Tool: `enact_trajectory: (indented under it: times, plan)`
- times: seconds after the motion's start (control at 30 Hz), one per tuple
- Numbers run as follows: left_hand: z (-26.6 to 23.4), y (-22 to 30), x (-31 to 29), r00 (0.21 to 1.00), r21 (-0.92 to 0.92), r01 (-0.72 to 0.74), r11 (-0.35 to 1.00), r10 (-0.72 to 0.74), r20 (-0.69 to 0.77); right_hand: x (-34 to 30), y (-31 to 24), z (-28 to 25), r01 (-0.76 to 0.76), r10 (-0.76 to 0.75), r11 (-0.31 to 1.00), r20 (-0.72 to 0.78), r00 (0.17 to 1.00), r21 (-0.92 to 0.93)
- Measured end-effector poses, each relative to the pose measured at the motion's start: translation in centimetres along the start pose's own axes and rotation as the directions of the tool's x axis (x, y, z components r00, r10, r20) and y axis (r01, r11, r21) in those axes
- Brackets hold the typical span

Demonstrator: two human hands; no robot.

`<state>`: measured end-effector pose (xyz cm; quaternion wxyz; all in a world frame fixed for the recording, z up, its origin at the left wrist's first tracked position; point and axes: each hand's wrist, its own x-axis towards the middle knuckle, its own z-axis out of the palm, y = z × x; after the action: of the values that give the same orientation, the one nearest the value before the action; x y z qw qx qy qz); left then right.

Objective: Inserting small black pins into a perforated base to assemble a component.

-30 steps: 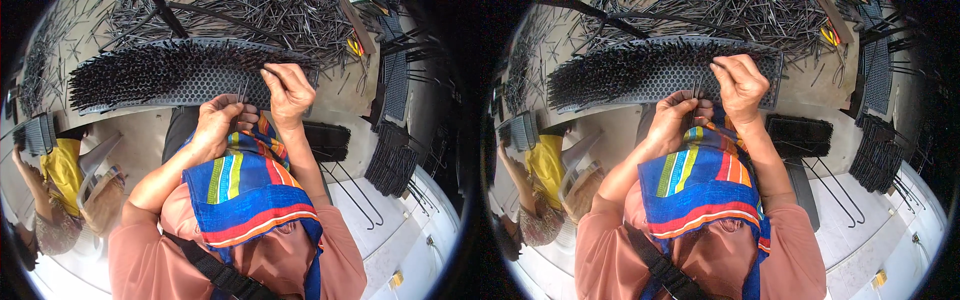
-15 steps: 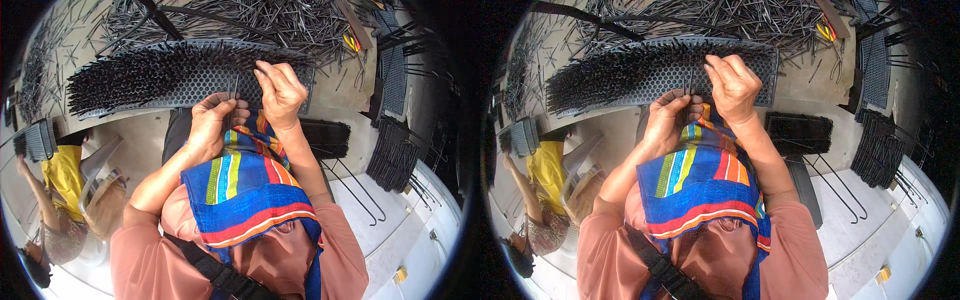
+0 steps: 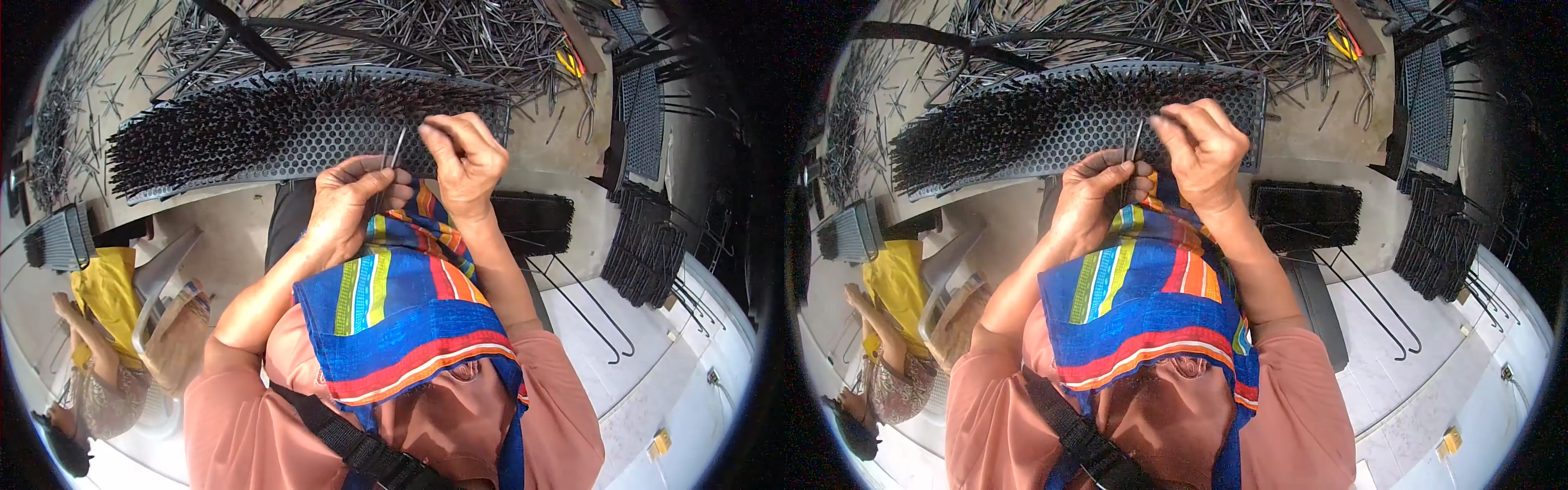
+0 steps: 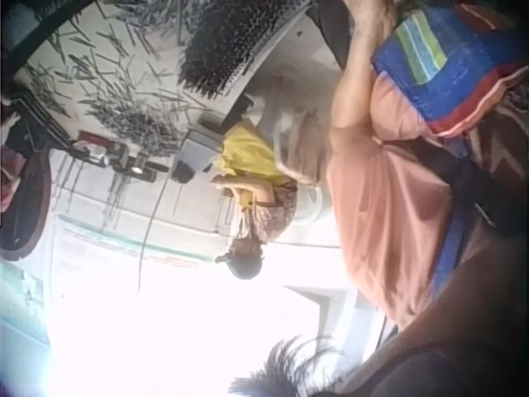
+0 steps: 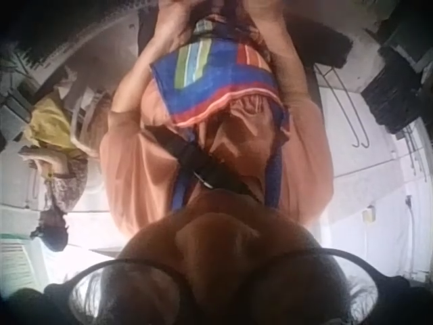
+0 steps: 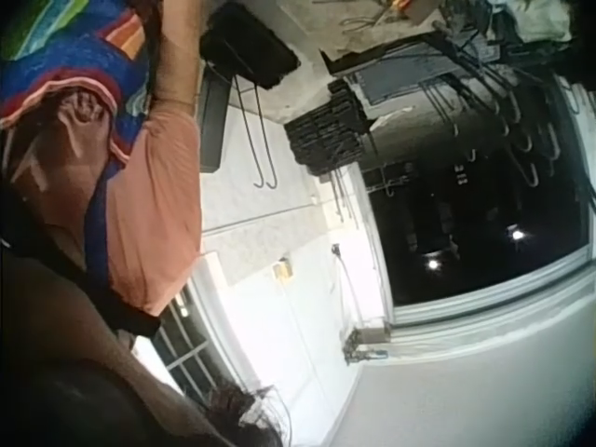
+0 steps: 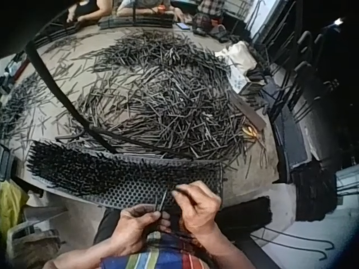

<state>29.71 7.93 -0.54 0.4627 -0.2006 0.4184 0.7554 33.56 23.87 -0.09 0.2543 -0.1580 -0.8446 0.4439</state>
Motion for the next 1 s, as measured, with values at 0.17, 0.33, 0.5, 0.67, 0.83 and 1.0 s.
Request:
enact_trajectory:
  times: [0.17,0.33,0.5,0.67,0.83,1.0]
  plan:
    - [1.0,0.4,0.2,0.987,0.133,0.105,0.986,-0.120,0.108,-1.0,0.6,-0.8,-0.615,0.456,0.663,0.422,0.784,0.427]
    - [1.7,0.5,0.8,0.988,0.184,0.118,0.976,-0.135,0.081,-0.5,1.6,-1.9,-0.681,0.474,0.491,0.489,0.732,0.544]
    - [1.1,0.4,2.0,0.995,0.175,0.097,0.980,-0.099,0.000,0.4,1.4,-1.8,-0.221,0.330,0.855,-0.162,0.930,0.468]
    - [0.6,0.0,2.5,0.995,0.177,0.088,0.980,-0.094,0.020,1.4,1.6,-1.3,0.029,0.001,0.981,-0.157,0.988,0.190]
    - [0.4,-0.3,2.6,0.997,0.191,0.052,0.980,-0.063,0.055,1.6,1.6,-1.5,0.066,-0.047,0.985,-0.120,0.992,0.157]
    - [0.7,-0.2,2.5,0.997,0.194,0.064,0.979,-0.072,0.037,1.6,1.7,-1.4,0.115,-0.102,0.988,-0.125,0.987,0.098]
